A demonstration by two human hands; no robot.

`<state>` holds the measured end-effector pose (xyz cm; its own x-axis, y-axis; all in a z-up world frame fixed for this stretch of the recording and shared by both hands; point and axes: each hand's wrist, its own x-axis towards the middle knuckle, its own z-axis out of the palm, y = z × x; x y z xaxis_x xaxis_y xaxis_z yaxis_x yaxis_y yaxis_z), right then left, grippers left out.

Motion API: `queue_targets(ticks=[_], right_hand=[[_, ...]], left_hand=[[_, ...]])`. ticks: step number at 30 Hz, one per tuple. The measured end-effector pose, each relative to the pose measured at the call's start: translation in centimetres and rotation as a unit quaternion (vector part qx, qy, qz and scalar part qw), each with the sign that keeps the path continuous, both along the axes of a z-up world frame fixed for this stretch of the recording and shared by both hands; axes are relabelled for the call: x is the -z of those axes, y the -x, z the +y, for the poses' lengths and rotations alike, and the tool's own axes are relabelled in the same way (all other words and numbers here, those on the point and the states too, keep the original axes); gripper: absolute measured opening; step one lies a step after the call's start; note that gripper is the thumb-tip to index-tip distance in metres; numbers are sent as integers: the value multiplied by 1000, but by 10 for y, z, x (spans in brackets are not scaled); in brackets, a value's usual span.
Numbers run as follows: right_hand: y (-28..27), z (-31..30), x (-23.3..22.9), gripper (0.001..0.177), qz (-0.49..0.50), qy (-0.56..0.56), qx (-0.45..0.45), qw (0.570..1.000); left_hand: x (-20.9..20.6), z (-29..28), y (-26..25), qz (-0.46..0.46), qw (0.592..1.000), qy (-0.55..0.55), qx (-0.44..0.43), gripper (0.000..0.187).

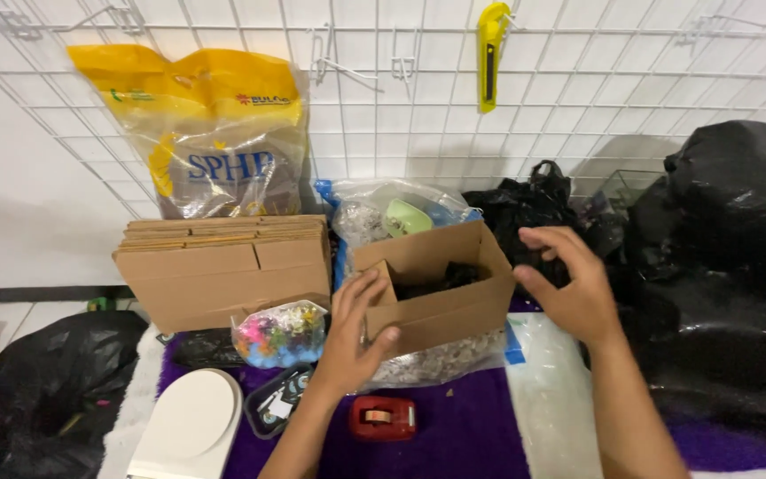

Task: The person scoops white gravel from a large bag into a small clear plastic bag, weighs the small bag on a digital scale, and then packs several small bags into a cardboard shipping box.

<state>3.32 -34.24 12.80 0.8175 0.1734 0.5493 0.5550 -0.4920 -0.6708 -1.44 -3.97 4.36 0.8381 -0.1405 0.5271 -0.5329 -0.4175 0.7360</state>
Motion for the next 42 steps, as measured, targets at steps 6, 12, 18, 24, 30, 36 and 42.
queue_targets(ticks=[6,12,18,24,30,36,42], right_hand=[[-18,-5,76,44,-29,36,-120,992],[-33,-1,114,33,-17,-67,-74,995],[-23,18,126,71,110,-194,-55,973],[-26,25,108,79,100,-176,-164,965],[-25,25,112,66,97,-156,-119,976],[-28,17,124,19,92,-159,-82,979],[-22,16,102,16,68,-66,-39,995]], left_hand=[[-3,1,-4,9,998,53,-19,49],[7,-6,-14,104,966,215,-99,35],[-9,-3,-13,122,971,200,-41,83],[-16,2,-13,152,969,195,6,82],[-7,6,-13,149,975,162,3,62],[11,10,-19,110,985,132,-31,23],[11,17,-21,31,998,33,-50,17]])
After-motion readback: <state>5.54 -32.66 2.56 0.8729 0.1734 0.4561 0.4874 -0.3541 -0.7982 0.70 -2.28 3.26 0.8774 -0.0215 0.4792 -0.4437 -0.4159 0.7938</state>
